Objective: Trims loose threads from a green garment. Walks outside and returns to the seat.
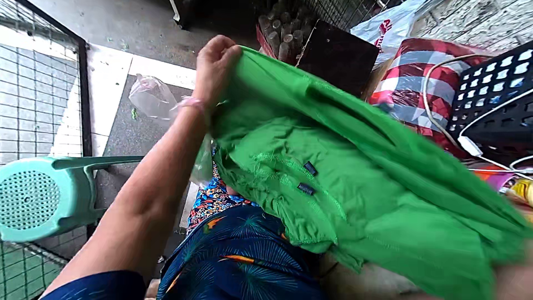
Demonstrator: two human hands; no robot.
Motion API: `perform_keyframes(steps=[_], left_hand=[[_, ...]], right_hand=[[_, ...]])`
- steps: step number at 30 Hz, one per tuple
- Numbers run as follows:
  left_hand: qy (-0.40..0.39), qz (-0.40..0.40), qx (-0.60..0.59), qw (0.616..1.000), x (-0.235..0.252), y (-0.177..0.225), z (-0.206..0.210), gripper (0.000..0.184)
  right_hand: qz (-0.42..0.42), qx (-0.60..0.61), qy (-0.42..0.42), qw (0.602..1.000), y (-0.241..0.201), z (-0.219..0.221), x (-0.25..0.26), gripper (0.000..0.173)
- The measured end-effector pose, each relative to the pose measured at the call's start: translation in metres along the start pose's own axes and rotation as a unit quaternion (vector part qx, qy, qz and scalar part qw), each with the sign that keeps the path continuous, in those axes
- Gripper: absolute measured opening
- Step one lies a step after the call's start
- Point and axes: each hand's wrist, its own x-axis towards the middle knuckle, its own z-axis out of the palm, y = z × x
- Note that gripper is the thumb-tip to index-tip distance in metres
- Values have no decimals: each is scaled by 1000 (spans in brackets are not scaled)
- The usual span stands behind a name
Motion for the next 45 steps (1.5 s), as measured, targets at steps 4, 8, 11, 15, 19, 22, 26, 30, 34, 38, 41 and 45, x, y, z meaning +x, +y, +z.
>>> perform_keyframes(steps=[4,8,11,15,19,22,26,30,34,38,41,45], left_hand=[[-167,-144,216,951,16,-59,48,39],[-202,-171,155,952,-10,-67,43,44],[-193,-168,116,960,-22,-65,24,47],[-126,-114,78,982,-42,-44,5,52],[-51,-34,-3,998,-68,-18,1,31],[-78,-5,-32,996,-89,-5,4,29],[-139,-16,18,990,-117,-13,11,22],[-115,-40,-16,992,-138,-29,7,21],[-112,-46,-46,992,-136,-39,7,22],[-104,-31,-39,993,-151,-4,0,19],[-96,54,-40,993,-158,0,1,20],[-86,155,-47,983,-155,5,13,32]], right_hand=[[103,-96,-91,986,31,80,7,42],[100,-169,-103,975,16,61,-5,38],[76,-198,-60,975,-8,43,-3,43],[-88,-108,-40,990,-46,21,30,39],[-229,-102,-164,954,-125,50,58,39],[-282,-169,-274,904,-190,117,60,31],[-211,-289,-431,829,-173,213,82,44],[-179,-281,-387,860,-126,239,96,34],[-153,-359,-335,858,-117,250,117,36],[-153,-303,-315,886,-127,251,107,43],[-217,-158,-273,924,-153,237,73,40],[-275,0,-408,871,-190,219,20,19]])
